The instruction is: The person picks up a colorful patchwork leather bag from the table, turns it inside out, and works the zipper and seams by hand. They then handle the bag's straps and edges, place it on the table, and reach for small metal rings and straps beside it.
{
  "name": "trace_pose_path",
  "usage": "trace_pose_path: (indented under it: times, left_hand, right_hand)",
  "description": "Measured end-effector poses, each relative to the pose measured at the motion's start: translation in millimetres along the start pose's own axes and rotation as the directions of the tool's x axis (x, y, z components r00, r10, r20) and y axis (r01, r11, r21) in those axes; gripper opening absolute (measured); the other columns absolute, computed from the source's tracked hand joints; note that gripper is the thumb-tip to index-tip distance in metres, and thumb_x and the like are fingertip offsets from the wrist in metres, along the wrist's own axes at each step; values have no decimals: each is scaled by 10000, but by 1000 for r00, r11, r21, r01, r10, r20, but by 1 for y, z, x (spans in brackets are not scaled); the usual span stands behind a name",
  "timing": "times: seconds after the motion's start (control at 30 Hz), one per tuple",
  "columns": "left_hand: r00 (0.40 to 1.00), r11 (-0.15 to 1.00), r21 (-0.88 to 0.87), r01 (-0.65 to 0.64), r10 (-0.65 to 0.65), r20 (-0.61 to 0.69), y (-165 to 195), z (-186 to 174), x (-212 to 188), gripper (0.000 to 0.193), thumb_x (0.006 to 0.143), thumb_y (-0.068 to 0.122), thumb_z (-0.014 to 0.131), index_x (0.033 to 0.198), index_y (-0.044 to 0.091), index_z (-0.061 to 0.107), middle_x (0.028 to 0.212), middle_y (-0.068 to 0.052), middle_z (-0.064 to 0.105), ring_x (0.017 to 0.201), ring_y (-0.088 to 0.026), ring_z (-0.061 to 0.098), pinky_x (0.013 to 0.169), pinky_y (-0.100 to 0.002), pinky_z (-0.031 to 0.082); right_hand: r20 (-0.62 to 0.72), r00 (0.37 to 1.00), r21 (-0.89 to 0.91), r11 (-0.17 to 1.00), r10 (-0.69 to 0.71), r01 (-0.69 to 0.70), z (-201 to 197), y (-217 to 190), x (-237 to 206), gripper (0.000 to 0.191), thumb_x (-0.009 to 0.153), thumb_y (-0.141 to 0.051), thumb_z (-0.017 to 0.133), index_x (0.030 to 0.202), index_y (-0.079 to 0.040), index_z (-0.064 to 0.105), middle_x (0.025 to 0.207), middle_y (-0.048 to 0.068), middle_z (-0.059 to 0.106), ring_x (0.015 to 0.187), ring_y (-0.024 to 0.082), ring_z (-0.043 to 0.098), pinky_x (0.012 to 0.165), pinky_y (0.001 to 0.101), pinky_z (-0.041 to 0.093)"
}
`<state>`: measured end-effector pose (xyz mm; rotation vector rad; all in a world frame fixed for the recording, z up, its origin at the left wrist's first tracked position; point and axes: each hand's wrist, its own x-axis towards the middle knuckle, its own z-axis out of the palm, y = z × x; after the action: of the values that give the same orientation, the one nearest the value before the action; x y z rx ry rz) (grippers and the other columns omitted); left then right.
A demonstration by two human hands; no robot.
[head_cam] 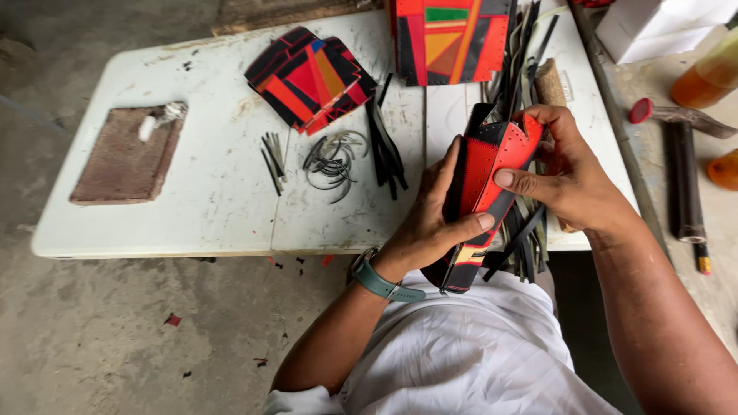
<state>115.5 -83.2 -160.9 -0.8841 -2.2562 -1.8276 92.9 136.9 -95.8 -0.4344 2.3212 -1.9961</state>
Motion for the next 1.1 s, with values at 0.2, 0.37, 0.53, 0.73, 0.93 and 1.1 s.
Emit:
trace_pose_path:
  times: [0.2, 0.37, 0.53, 0.73, 0.93, 1.1]
  left_hand:
    - [998, 998, 21, 55, -55, 8, 10, 3, 1, 1094, 889, 466, 744, 1674, 29, 122, 1535, -229, 400, 1462, -347, 396, 1239, -449, 328]
    - [992, 979, -158, 126, -120, 49, 9, -2, 8, 846, 1035, 466, 595, 1694, 86, 226, 1552, -210, 445, 1479, -318, 417, 1267, -438, 289]
    - [991, 986, -95, 135, -134, 22, 7, 1, 9, 819, 1005, 424, 636, 1668, 112, 272, 1466, -193, 519, 1390, -299, 493, 1219, -423, 351]
    - [994, 984, -145, 105, -108, -18, 11, 1, 13, 770, 969, 304, 722, 1611, 94, 351, 1516, -188, 519, 1442, -298, 494, 1209, -430, 395]
    - [956, 912, -291, 290, -288, 49, 16, -2, 25, 806, 826, 216, 770, 1526, 105, 387, 1371, -216, 567, 1284, -285, 581, 1076, -417, 506]
    - [939, 890, -303, 341, -337, 66, 17, -3, 30, 792, 808, 181, 768, 1501, 100, 393, 1355, -230, 558, 1246, -294, 599, 1021, -414, 540]
  right_hand:
    - [38, 998, 52, 998, -40, 38, -9, 6, -8, 738, 825, -59, 797, 1446, -120, 403, 1315, 21, 562, 1182, 148, 574, 952, 289, 502]
    - [54, 996, 64, 996, -69, 66, -8, 5, -10, 788, 811, -51, 806, 1472, -121, 382, 1354, 26, 526, 1214, 152, 553, 993, 314, 493]
    - [43, 998, 53, 998, -38, 36, -8, 4, -12, 820, 793, -67, 808, 1491, -130, 382, 1376, 32, 523, 1233, 159, 555, 997, 318, 501]
    - [-1, 1000, -71, 997, -26, 26, -7, 4, -14, 856, 744, -85, 825, 1479, -118, 389, 1369, 18, 490, 1181, 147, 546, 935, 315, 509]
    - [24, 992, -184, 974, -127, 129, -7, 7, -14, 866, 746, -69, 841, 1482, -86, 384, 1387, 48, 481, 1266, 162, 521, 1051, 334, 483]
    - [24, 988, -252, 955, -154, 155, -5, 7, -14, 866, 742, -60, 844, 1475, -63, 382, 1412, 72, 460, 1319, 180, 485, 1102, 344, 458]
